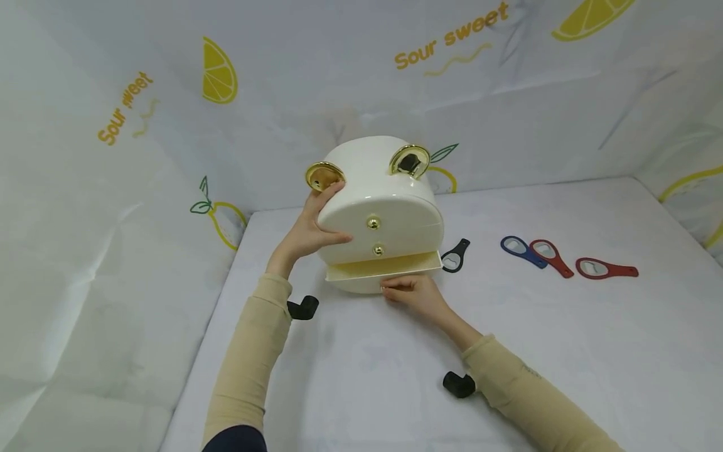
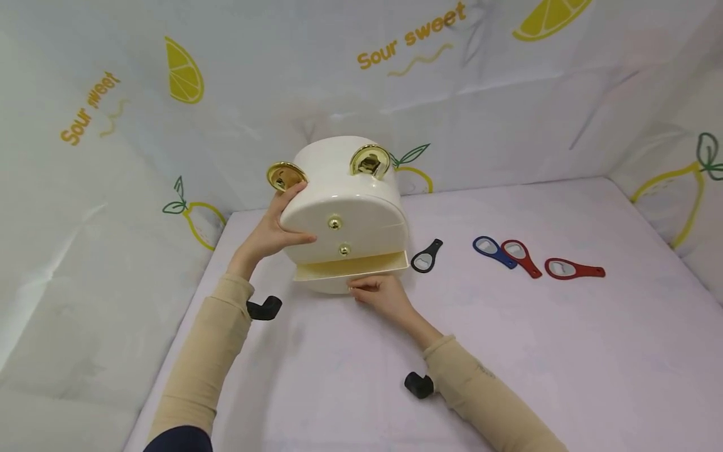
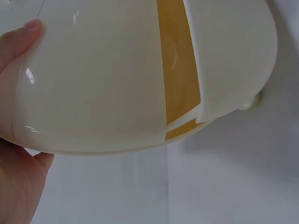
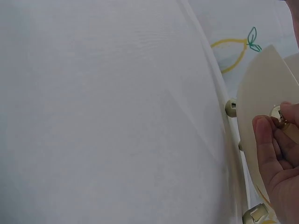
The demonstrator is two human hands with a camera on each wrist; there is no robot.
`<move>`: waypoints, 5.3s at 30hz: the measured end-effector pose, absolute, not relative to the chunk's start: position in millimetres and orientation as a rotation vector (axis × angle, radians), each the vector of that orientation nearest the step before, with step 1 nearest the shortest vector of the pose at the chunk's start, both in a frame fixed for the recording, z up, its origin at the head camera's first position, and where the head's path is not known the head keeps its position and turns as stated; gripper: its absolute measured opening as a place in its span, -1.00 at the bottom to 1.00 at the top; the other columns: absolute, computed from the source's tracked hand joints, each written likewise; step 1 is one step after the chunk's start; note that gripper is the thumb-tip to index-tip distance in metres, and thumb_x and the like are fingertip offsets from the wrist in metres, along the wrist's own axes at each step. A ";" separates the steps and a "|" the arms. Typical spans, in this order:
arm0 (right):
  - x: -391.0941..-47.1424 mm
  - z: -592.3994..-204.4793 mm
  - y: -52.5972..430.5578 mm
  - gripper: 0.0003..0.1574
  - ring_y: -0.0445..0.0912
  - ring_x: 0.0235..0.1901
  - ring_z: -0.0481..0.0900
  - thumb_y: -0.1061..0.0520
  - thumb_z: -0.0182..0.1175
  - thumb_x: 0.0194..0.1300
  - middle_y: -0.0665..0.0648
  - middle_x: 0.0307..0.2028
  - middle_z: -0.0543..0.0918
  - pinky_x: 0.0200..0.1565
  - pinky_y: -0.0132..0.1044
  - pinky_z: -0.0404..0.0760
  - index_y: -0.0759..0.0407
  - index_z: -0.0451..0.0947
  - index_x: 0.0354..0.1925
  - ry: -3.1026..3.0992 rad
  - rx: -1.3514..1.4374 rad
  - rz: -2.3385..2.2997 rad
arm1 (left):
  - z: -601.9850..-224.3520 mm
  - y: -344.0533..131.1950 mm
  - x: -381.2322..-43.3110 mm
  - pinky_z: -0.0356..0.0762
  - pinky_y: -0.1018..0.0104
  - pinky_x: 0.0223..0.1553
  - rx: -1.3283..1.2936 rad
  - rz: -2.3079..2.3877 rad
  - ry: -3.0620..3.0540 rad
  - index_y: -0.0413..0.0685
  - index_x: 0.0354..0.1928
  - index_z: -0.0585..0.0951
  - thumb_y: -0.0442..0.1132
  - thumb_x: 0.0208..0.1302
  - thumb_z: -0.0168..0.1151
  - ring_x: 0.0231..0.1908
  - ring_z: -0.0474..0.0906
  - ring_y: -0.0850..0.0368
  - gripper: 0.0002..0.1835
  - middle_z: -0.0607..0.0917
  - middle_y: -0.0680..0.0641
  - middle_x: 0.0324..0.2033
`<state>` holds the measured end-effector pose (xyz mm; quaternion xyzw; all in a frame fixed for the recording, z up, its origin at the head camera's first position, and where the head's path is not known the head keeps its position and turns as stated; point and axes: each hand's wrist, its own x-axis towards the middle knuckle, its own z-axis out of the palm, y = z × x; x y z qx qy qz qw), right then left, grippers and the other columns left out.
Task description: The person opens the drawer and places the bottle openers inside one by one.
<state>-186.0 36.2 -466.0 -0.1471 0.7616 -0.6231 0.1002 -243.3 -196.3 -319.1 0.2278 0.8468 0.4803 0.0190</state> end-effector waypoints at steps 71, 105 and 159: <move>-172.5 -393.1 137.6 -0.59 -0.17 -0.50 0.53 0.03 0.15 0.30 -0.06 -0.47 0.61 -0.46 -0.33 0.53 0.34 0.56 -0.06 2.360 -0.507 -1.730 | -323.9 -194.9 -243.9 0.39 0.05 -0.03 0.650 1.556 2.595 0.18 0.38 0.19 -0.39 -0.14 0.47 0.03 0.31 -0.10 0.00 0.10 -0.15 0.30; -260.6 -470.0 184.2 -0.52 0.30 0.09 0.38 0.28 0.08 0.22 0.42 0.17 0.42 0.17 0.24 0.18 0.34 0.46 0.13 2.902 -0.590 -0.937 | -324.6 -194.7 -244.2 0.39 0.04 -0.03 0.622 1.577 2.591 0.21 0.38 0.18 -0.40 -0.15 0.47 0.04 0.31 -0.09 0.01 0.08 -0.13 0.32; -238.0 -459.1 210.6 -0.44 -0.33 -0.38 0.49 -0.13 0.17 0.26 0.00 -0.33 0.67 -0.30 -0.43 0.44 0.22 0.45 0.05 2.667 -0.181 -1.345 | -327.3 -195.4 -246.2 0.38 0.02 0.00 0.634 1.604 2.574 0.23 0.38 0.19 -0.40 -0.15 0.47 0.05 0.32 -0.08 0.01 0.08 -0.09 0.33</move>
